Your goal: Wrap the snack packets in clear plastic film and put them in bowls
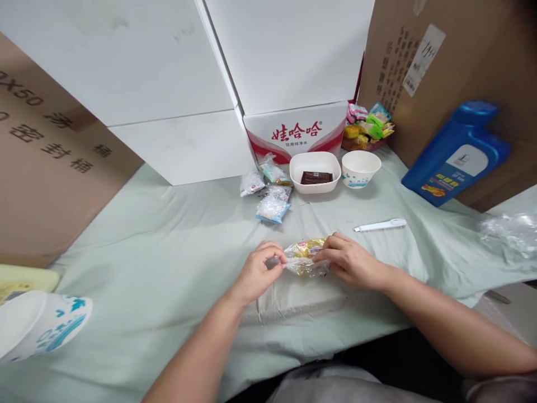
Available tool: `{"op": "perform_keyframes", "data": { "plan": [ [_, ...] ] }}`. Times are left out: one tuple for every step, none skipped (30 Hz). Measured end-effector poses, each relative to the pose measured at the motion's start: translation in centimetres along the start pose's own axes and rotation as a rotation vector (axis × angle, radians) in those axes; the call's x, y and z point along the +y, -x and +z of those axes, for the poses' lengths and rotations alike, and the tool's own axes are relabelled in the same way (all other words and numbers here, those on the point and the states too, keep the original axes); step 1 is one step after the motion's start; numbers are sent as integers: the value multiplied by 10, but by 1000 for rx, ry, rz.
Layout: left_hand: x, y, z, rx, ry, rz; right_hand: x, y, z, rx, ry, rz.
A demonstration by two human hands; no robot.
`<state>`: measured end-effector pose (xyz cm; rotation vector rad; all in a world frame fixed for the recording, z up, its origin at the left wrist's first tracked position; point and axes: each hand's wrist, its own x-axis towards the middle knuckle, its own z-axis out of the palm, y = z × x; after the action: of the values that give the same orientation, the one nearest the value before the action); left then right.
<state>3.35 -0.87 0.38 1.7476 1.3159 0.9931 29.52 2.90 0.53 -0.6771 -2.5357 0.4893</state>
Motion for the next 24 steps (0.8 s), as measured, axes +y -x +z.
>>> {"op": "perform_keyframes", "data": {
  "plan": [
    [0,0,-2,-26,-29,29,1,0,-3,-2,-19,6],
    [-1,0,-4,-42,-47,49,3,1,-5,-4,-45,11],
    [-2,0,-6,-45,-63,59,4,1,-7,-2,-72,14],
    [-4,0,-8,-41,-82,63,6,2,-9,6,-98,14],
    [-6,0,-10,-32,-108,66,7,2,-11,20,-119,16],
    [-9,0,-12,-19,-142,72,8,2,-13,41,-137,21],
    [-11,0,-14,2,-184,82,9,2,-14,69,-149,32],
    [-12,0,-16,36,-235,97,9,3,-16,98,-158,45],
    [-13,-1,-18,78,-292,115,8,3,-16,127,-166,58],
    [-13,-1,-19,115,-349,138,7,3,-16,149,-174,68],
    [-11,-1,-20,134,-397,165,4,3,-15,165,-180,63],
    [-9,-1,-19,130,-431,196,0,3,-12,167,-180,41],
    [-6,0,-18,102,-450,232,-5,2,-8,149,-169,6],
    [-4,0,-16,54,-461,264,-9,2,-2,115,-141,-32],
    [-2,1,-13,0,-468,287,-13,1,5,72,-97,-63],
    [0,1,-9,-41,-479,301,-16,0,12,26,-42,-82],
    [0,2,-6,-68,-496,308,-17,-1,19,-12,13,-87],
    [0,2,-3,-84,-515,313,-18,-2,24,-34,55,-83],
    [-1,2,-2,-93,-534,322,-17,-3,28,-35,76,-81],
    [-3,1,-1,-94,-551,336,-15,-4,29,-23,74,-81],
    [-4,1,-1,-86,-567,357,-13,-4,27,-4,58,-83],
    [-6,0,-3,-71,-587,378,-10,-4,23,21,33,-82],
    [-7,-1,-5,-45,-608,393,-6,-4,17,51,2,-74],
    [-7,-1,-8,-8,-630,404,-3,-3,9,83,-29,-54]
  ]
}}
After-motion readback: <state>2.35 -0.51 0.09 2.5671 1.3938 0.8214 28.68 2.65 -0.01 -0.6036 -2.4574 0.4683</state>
